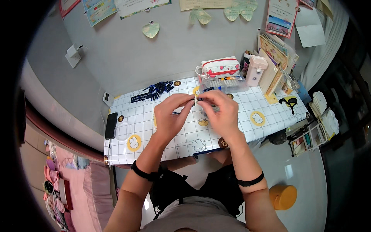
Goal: The person assembles blue pens by hand at a desk. They pick up pen barrels and caps, screw them together, and place the completed pens into a clear container.
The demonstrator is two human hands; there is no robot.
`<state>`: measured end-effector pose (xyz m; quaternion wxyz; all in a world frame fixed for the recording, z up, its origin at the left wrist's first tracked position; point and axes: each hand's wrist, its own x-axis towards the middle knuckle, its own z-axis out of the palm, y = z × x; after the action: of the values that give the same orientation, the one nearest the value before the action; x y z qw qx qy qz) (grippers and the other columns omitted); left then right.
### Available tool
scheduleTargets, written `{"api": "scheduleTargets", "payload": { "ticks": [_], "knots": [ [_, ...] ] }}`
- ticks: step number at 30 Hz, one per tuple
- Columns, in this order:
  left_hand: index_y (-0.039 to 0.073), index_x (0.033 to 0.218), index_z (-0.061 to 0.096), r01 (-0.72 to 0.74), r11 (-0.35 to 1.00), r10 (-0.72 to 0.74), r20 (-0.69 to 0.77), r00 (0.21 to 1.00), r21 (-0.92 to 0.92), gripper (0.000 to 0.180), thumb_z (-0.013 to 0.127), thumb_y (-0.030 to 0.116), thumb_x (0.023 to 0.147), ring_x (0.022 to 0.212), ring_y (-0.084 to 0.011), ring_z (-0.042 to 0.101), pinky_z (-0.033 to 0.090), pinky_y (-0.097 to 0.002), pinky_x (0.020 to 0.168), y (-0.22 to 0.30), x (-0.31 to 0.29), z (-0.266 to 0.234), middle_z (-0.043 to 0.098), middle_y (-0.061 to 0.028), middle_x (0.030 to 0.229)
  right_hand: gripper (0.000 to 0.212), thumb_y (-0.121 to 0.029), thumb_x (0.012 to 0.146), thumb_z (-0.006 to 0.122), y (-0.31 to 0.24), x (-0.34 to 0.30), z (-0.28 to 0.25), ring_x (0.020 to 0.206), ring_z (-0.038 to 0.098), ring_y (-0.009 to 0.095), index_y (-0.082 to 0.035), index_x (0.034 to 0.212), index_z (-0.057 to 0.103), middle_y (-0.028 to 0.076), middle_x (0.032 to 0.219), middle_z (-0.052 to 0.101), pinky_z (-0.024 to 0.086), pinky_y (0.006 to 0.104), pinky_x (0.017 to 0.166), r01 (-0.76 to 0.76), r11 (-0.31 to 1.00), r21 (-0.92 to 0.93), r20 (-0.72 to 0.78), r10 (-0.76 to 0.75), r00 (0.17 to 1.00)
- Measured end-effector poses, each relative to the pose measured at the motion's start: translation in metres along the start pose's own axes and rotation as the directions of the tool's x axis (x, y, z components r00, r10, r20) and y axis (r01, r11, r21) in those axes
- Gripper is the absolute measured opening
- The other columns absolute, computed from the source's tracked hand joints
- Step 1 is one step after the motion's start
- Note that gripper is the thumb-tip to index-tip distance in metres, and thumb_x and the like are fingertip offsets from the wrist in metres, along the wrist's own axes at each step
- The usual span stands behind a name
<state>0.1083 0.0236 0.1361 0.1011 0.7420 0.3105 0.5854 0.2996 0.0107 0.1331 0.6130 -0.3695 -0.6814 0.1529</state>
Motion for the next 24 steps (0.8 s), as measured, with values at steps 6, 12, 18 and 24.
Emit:
{"api": "scheduleTargets", "payload": {
  "ticks": [6, 12, 18, 24],
  "knots": [
    [0.002, 0.111, 0.086, 0.014, 0.999, -0.014, 0.008, 1.0, 0.033, 0.018, 0.086, 0.002, 0.094, 0.092, -0.0225, 0.083, 0.066, -0.0316, 0.079, -0.016, 0.02, 0.034, 0.086, -0.0129, 0.103, 0.017, -0.001, 0.096, 0.083, 0.029, 0.02, -0.023, 0.09, 0.082, 0.021, 0.0, 0.113, 0.079, 0.012, 0.105, 0.082, 0.064, 0.0323, 0.079, -0.009, 0.999, -0.04, -0.065, 0.007, 0.998],
    [0.006, 0.107, 0.087, -0.021, 0.996, 0.022, -0.001, 1.0, 0.09, 0.016, 0.088, 0.005, 0.092, 0.089, -0.0286, 0.082, 0.063, -0.0359, 0.079, -0.032, 0.029, 0.063, 0.085, -0.0118, 0.102, 0.017, -0.002, 0.093, 0.084, 0.046, 0.027, -0.03, 0.099, 0.075, 0.03, -0.003, 0.109, 0.08, 0.011, 0.104, 0.08, 0.059, 0.0392, 0.084, 0.074, 0.949, -0.307, -0.032, -0.088, 0.996],
    [0.008, 0.105, 0.087, -0.04, 0.995, 0.042, -0.021, 0.999, 0.088, 0.014, 0.087, 0.006, 0.092, 0.092, -0.0286, 0.082, 0.064, -0.0367, 0.079, -0.033, 0.031, 0.078, 0.085, -0.0099, 0.1, 0.018, 0.0, 0.092, 0.083, 0.055, 0.025, -0.03, 0.106, 0.072, 0.032, -0.006, 0.109, 0.081, 0.01, 0.105, 0.08, 0.059, 0.0434, 0.089, 0.118, 0.918, -0.38, -0.074, -0.157, 0.985],
    [0.007, 0.114, 0.085, -0.187, 0.946, 0.198, -0.013, 0.98, 0.266, 0.019, 0.084, 0.007, 0.095, 0.122, -0.0334, 0.077, 0.059, -0.0449, 0.104, -0.049, 0.025, 0.072, 0.084, -0.0108, 0.12, 0.015, -0.006, 0.094, 0.083, 0.062, 0.025, -0.027, 0.118, 0.068, 0.034, -0.005, 0.109, 0.081, 0.009, 0.121, 0.079, 0.056, 0.0457, 0.1, 0.222, 0.854, -0.471, 0.02, -0.241, 0.97]
  ]
}}
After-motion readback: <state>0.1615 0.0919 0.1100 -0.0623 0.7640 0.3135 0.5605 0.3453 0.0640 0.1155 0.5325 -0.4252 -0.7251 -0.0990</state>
